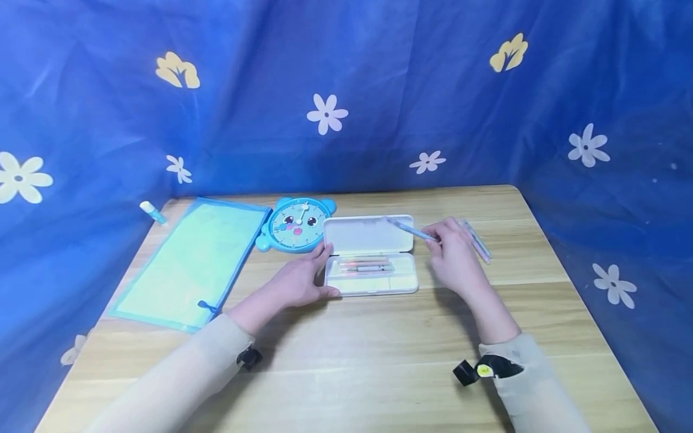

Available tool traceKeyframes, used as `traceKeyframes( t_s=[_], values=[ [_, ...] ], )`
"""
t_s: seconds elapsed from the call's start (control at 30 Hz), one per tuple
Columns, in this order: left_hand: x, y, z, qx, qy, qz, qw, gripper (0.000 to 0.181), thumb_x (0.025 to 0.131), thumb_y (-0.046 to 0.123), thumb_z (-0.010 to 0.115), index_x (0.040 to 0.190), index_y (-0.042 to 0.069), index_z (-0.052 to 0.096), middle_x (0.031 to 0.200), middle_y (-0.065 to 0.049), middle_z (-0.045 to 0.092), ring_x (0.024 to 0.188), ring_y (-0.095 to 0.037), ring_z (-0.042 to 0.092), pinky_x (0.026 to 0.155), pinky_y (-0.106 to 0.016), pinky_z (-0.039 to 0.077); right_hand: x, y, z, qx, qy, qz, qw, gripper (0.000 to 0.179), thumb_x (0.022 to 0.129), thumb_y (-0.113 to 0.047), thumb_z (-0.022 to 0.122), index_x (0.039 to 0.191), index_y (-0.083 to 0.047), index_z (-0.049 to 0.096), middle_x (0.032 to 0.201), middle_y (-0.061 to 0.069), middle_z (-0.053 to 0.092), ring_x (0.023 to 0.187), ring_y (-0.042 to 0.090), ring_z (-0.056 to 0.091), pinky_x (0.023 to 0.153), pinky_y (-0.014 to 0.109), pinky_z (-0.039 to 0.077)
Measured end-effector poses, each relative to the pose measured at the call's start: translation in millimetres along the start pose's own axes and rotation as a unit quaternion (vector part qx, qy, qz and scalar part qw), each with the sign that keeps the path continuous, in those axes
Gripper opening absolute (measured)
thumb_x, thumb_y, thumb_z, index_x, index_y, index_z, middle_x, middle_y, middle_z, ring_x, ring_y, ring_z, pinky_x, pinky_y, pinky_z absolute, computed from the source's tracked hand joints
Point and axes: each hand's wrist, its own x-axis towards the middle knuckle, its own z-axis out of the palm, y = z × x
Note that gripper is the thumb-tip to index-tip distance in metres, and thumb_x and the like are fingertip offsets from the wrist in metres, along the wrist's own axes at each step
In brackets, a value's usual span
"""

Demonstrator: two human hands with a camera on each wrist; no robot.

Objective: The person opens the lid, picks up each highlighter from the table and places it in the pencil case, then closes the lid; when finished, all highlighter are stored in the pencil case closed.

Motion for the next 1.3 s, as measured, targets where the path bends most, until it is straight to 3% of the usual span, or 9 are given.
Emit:
traceKeyframes(
  t_s=[0.27,0.57,0.7,0.9,1.3],
  values=[
    [1.4,-0.5,0.7,0.004,-0.002,0.0,1.0,0.117,0.085,0.065,0.08,0.17,0.015,0.017,0.175,-0.012,0.01,0.148,-0.043,0.04,0.119,-0.049,0.038,-1.3,-10.2,26.4,0.012,-0.059,-0.032,0.9976,0.013,0.098,0.007,0.068,0.109,0.002,0.074,0.098,0.009,0.065,0.085,0.023,0.062,0.075,0.04,0.052],
    [3.0,0.2,-1.7,0.006,-0.003,-0.003,1.0,0.117,0.085,0.064,0.081,0.17,0.017,0.016,0.175,-0.011,0.01,0.146,-0.045,0.043,0.118,-0.05,0.038,-6.3,-18.7,48.1,0.021,-0.116,-0.056,0.9914,0.014,0.098,0.005,0.07,0.11,0.0,0.075,0.104,0.008,0.069,0.094,0.025,0.064,0.083,0.045,0.054],
    [2.5,-0.2,-1.2,0.007,-0.003,-0.005,1.0,0.117,0.085,0.065,0.081,0.17,0.017,0.016,0.175,-0.011,0.011,0.146,-0.045,0.043,0.118,-0.049,0.038,-9.0,-21.4,56.8,0.012,-0.134,-0.072,0.9883,0.015,0.097,0.003,0.072,0.11,-0.002,0.076,0.104,0.007,0.07,0.098,0.026,0.067,0.088,0.048,0.055],
    [2.3,1.0,-1.2,0.003,-0.006,-0.004,1.0,0.117,0.085,0.064,0.081,0.17,0.017,0.016,0.175,-0.01,0.009,0.147,-0.044,0.041,0.119,-0.049,0.038,-13.9,-24.0,66.3,-0.003,-0.151,-0.095,0.9839,0.016,0.096,0.002,0.074,0.11,-0.004,0.078,0.1,0.003,0.069,0.093,0.022,0.067,0.083,0.044,0.056],
    [3.2,0.8,-1.1,0.01,-0.006,-0.002,0.9999,0.117,0.086,0.064,0.081,0.17,0.016,0.017,0.175,-0.011,0.01,0.147,-0.044,0.042,0.118,-0.05,0.038,-20.9,-27.8,77.5,-0.029,-0.197,-0.103,0.9745,0.013,0.096,0.0,0.076,0.108,-0.004,0.078,0.1,0.003,0.07,0.098,0.021,0.066,0.088,0.042,0.057]
  ],
)
